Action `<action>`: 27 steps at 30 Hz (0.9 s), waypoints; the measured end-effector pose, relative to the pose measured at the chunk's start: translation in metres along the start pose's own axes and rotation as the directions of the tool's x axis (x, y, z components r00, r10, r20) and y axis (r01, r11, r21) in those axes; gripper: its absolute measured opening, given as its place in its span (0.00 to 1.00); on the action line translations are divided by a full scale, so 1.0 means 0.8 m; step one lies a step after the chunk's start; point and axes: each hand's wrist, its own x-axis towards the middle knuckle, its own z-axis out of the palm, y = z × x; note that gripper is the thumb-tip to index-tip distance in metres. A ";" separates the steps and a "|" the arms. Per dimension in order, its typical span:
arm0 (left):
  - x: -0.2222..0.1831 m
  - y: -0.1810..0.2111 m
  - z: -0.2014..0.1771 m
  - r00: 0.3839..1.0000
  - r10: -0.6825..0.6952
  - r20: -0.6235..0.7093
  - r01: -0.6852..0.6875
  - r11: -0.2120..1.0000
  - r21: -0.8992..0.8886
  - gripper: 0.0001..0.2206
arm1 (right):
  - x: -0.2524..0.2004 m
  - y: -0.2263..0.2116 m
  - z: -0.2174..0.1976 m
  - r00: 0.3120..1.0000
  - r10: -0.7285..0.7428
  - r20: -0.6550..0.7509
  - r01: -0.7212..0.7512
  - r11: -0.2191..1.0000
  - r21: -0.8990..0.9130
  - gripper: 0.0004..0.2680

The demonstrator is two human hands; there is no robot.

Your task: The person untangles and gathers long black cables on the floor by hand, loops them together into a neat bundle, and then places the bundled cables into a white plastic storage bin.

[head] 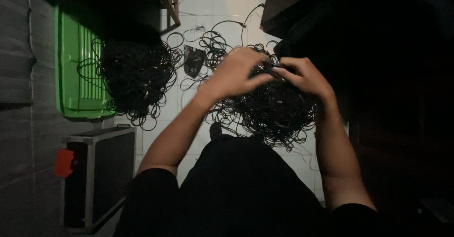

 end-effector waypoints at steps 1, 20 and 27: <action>0.003 0.002 0.011 0.978 -0.150 0.143 0.166 0.980 -0.108 0.20 | 0.006 -0.009 -0.001 0.999 -0.038 0.013 0.038 0.999 -0.003 0.08; -0.090 -0.098 -0.129 0.680 -0.732 -0.038 0.727 0.680 -0.100 0.18 | -0.007 0.021 0.000 0.851 0.523 -0.052 -0.523 0.834 -0.173 0.16; -0.139 -0.139 -0.174 0.514 -0.836 -0.195 0.847 0.530 -0.041 0.17 | -0.036 0.086 -0.056 0.974 0.117 -0.196 -0.070 0.971 0.229 0.08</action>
